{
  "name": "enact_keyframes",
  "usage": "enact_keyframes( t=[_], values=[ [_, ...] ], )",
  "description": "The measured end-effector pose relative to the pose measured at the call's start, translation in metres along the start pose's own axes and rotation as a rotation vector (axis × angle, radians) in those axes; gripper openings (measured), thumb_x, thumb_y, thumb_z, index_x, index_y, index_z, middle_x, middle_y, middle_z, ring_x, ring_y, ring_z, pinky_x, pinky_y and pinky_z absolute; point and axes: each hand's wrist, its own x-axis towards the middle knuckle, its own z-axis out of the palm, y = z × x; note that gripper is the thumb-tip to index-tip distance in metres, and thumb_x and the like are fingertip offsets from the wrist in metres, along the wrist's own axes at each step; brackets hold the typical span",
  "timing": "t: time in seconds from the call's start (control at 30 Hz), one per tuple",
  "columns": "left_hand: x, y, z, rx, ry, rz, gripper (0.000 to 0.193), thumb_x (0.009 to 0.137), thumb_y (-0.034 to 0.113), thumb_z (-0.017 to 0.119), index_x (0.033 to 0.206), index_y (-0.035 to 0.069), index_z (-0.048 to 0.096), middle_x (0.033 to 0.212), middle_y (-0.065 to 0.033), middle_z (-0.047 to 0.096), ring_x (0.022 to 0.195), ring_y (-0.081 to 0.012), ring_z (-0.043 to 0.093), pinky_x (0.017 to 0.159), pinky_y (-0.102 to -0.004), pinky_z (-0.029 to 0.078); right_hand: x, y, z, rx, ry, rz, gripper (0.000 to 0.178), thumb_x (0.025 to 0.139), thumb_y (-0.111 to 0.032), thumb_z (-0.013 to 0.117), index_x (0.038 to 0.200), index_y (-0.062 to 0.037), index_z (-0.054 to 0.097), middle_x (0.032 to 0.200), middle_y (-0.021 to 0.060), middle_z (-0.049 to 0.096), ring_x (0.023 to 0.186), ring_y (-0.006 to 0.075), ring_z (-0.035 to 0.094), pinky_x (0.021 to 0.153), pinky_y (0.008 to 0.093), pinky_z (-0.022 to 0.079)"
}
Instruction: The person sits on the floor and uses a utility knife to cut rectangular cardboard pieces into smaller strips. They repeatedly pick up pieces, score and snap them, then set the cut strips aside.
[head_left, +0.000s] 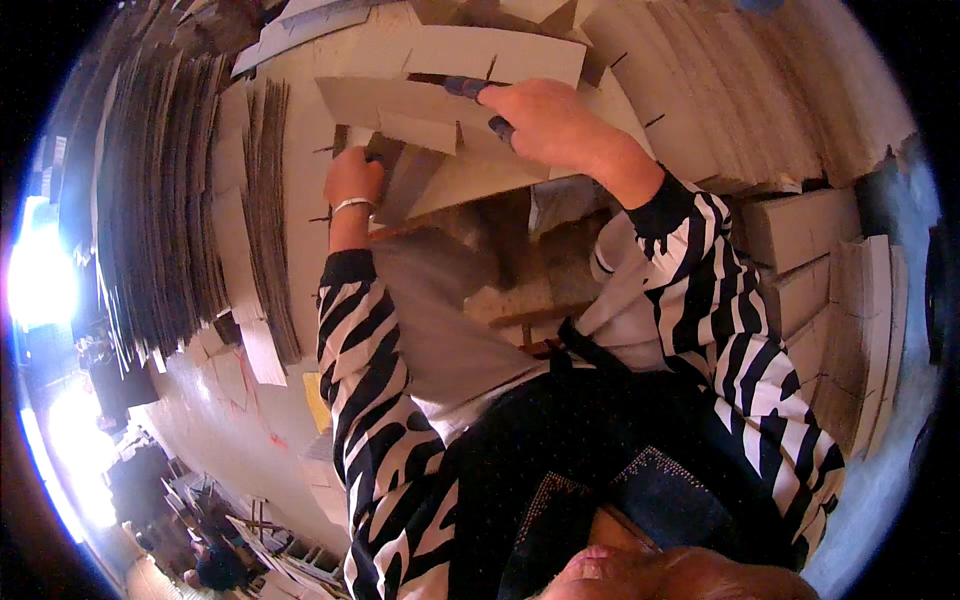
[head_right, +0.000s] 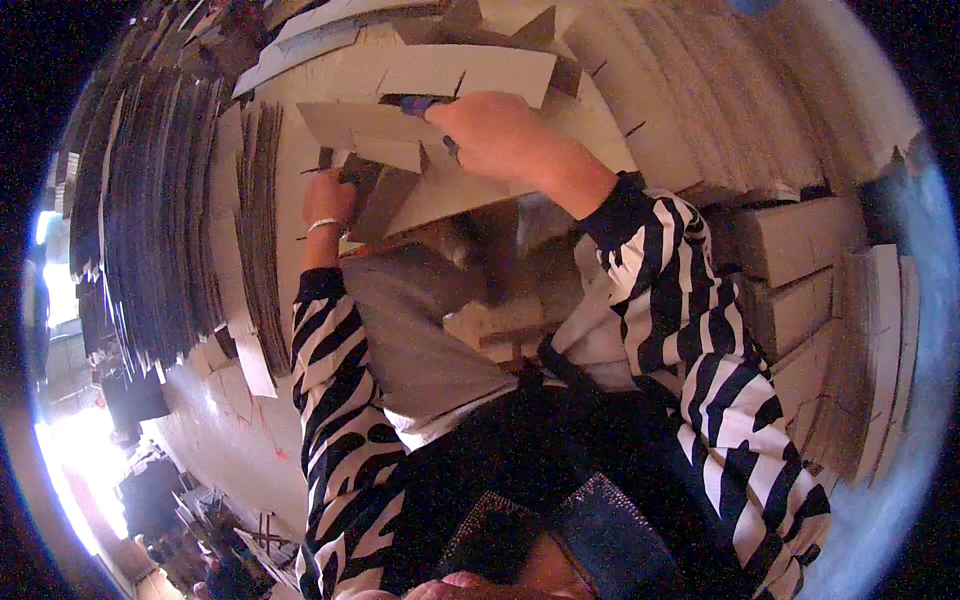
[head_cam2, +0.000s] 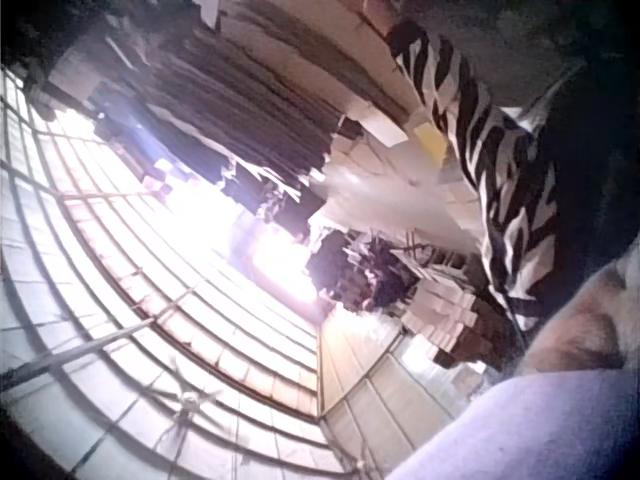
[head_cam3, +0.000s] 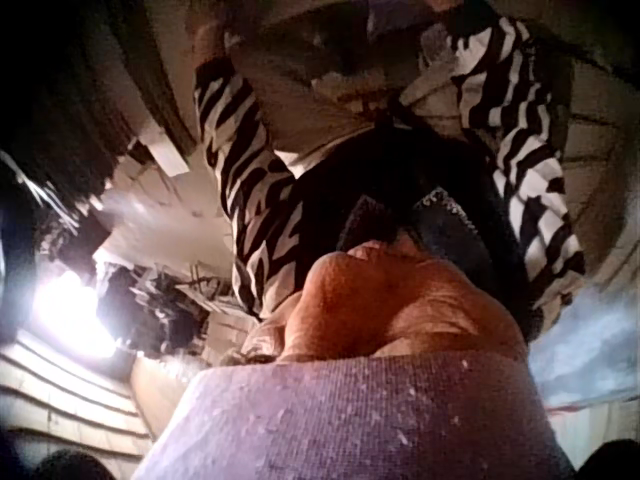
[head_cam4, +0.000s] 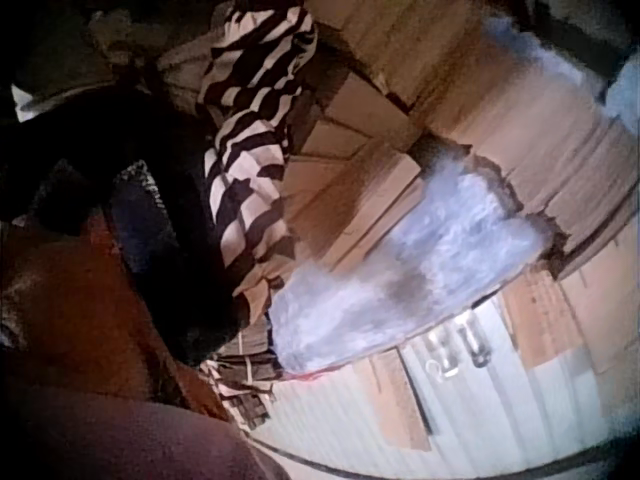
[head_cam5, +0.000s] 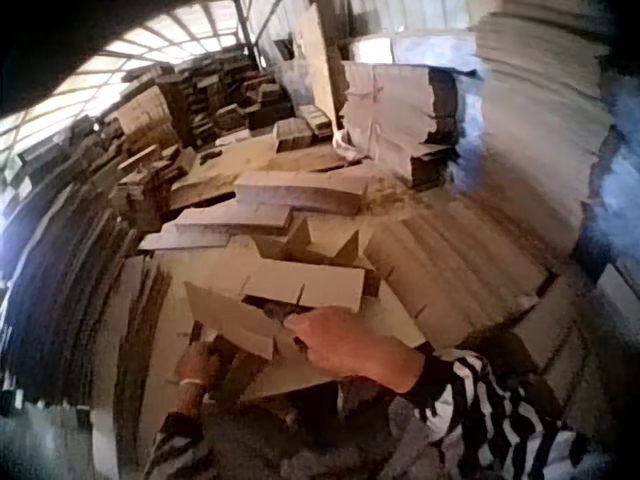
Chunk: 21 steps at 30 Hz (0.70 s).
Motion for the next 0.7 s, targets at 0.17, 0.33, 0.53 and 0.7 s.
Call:
enact_keyframes(
  t=[0.17,0.33,0.53,0.7],
  values=[
    [-0.016,0.006,-0.007,0.070,0.348,0.066,0.025,0.073,0.024,0.062,0.093,0.011,0.067,0.091,-0.0136,0.066,0.088,-0.0345,0.064,0.071,-0.0456,0.052,0.009,-0.018,0.007,0.034,0.003,-0.079,0.028,0.072,-0.004,0.058,0.100,-0.0058,0.056,0.081,0.0183,0.063,0.080,0.0403,0.060,0.066,0.0509,0.045],
    [-0.043,0.020,-0.008,0.094,0.133,0.325,0.027,0.067,0.021,0.065,0.092,0.012,0.065,0.091,-0.0117,0.066,0.086,-0.0297,0.064,0.070,-0.0452,0.049,0.012,-0.006,0.009,0.046,0.034,-0.016,0.028,0.073,-0.006,0.058,0.101,-0.0065,0.056,0.082,0.0177,0.063,0.081,0.0389,0.060,0.066,0.0501,0.046],
    [-0.073,0.035,-0.001,0.240,-0.001,0.406,0.022,0.069,0.015,0.063,0.090,0.014,0.066,0.092,-0.0093,0.066,0.083,-0.0298,0.065,0.072,-0.0442,0.049,0.012,-0.020,0.034,-0.007,-0.100,-0.099,0.026,0.074,-0.007,0.058,0.100,-0.0076,0.056,0.079,0.0153,0.063,0.080,0.0368,0.062,0.065,0.0490,0.047],
    [-0.053,0.057,0.004,0.072,0.040,0.427,0.021,0.070,0.016,0.062,0.090,0.011,0.066,0.091,-0.0112,0.065,0.082,-0.0328,0.064,0.068,-0.0446,0.052,-0.008,0.010,0.044,-0.087,-0.107,-0.071,0.026,0.076,-0.006,0.056,0.101,-0.0098,0.057,0.081,0.0122,0.063,0.081,0.0325,0.063,0.061,0.0455,0.049]
  ],
)
